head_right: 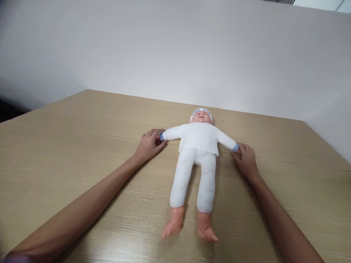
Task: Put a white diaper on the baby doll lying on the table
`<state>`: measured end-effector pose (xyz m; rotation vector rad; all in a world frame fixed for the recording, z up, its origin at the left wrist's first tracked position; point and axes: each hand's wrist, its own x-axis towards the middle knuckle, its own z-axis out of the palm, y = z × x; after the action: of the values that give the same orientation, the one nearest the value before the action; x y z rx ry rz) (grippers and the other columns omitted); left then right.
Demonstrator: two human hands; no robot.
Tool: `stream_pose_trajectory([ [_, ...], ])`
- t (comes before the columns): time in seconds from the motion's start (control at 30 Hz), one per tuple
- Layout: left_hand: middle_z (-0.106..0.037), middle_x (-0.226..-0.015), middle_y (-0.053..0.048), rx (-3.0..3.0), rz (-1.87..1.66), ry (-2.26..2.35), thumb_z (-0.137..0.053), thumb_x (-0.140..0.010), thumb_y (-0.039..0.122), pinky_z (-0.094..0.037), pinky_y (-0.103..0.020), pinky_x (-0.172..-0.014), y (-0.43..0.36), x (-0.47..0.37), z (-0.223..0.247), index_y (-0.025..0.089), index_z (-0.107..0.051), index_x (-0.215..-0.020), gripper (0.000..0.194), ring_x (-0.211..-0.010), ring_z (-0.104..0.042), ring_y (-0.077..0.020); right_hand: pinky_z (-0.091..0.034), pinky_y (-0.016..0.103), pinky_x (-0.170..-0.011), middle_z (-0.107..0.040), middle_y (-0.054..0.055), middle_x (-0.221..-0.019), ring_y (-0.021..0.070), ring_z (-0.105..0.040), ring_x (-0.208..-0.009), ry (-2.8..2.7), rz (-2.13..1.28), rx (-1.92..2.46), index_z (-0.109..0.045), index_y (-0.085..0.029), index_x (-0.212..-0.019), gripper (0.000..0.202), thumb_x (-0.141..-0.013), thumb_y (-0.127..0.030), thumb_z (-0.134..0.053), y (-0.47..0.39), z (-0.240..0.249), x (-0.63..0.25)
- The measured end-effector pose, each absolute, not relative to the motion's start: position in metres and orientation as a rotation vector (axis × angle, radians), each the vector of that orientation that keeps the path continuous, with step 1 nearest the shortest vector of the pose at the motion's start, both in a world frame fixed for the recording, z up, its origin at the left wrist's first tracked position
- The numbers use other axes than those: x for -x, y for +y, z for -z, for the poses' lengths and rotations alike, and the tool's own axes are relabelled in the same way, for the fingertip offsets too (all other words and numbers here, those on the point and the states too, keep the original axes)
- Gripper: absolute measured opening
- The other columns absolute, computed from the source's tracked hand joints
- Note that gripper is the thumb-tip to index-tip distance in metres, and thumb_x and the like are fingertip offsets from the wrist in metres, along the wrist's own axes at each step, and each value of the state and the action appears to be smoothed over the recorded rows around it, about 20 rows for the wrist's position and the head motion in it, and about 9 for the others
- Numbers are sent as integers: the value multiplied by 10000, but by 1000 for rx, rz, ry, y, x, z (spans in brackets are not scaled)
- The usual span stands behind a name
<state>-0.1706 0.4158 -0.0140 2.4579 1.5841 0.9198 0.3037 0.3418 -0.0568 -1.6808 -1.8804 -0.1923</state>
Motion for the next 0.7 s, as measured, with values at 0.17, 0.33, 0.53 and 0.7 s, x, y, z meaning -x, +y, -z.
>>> stream_pose_trajectory([
  [0.17,-710,-1294,-131,-2451,-921,1565,-593,-964,422,-474,-506,-1016,417,171,14,209,-598,-1362,452,-1166,-647,-343,-465,545,-1057,-711,184,-1239,371,-613,-1173,-1893,207,1646,-646,-190,-1297,463,-997,-528,-542,341,54,-298],
  [0.33,-684,-1341,-154,-2422,-897,1511,-380,-1075,405,-460,-528,-1058,417,173,12,184,-580,-1393,436,-1231,-615,-340,-451,570,-1093,-696,192,-1301,386,-613,-1207,-1879,200,1606,-589,-182,-1397,567,-930,-504,-603,339,51,-292],
  [0.53,-683,-1352,-165,-2409,-949,1477,-305,-1099,351,-465,-534,-1069,422,174,15,181,-593,-1386,441,-1234,-611,-334,-435,580,-1116,-703,181,-1303,364,-615,-1220,-1770,146,1563,-611,-197,-1357,446,-983,-402,-481,339,44,-293],
  [0.7,-703,-1294,-156,-2395,-1021,1447,-372,-1029,293,-511,-485,-1035,431,175,16,170,-634,-1309,402,-1170,-640,-301,-459,567,-1085,-709,170,-1240,334,-624,-1168,-1598,158,1528,-630,-194,-1277,397,-978,-307,-393,337,39,-295],
])
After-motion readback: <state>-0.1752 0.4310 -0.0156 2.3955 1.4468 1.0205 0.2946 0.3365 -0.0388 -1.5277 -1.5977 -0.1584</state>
